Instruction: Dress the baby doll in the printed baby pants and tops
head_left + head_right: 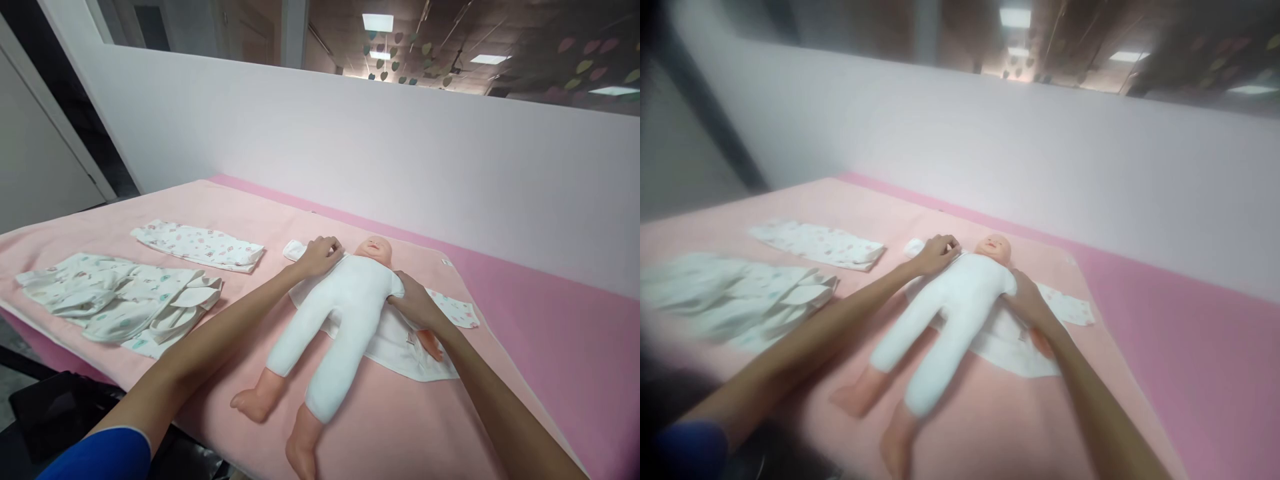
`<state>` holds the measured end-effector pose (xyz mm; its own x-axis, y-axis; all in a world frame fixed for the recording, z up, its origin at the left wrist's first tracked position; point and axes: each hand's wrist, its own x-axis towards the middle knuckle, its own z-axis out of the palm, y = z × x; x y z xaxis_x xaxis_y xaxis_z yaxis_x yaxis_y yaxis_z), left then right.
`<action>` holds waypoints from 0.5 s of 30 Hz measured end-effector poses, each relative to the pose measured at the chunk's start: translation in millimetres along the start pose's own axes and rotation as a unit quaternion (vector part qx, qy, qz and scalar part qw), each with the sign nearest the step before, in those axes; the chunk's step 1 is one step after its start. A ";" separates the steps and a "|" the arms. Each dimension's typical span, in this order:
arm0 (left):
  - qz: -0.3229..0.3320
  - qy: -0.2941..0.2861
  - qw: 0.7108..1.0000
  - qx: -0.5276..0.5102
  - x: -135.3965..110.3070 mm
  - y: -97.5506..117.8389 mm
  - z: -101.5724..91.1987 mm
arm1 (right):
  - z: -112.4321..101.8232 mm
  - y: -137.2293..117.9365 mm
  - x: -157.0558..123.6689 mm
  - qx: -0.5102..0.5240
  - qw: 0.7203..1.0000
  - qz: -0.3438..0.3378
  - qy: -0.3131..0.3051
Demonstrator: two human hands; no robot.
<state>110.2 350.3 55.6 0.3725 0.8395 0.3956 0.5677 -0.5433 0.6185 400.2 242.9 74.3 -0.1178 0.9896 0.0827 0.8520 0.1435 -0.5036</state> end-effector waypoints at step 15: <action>-0.071 -0.065 0.988 0.122 -11.1 -22.2 12.7 | -33.8 28.1 -26.1 -0.029 0.991 0.115 -0.058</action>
<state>102.8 352.9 28.9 0.3583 0.9082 0.2163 0.7749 -0.4185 0.4738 444.5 220.7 87.0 0.0272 0.9911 -0.1302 0.8902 -0.0833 -0.4479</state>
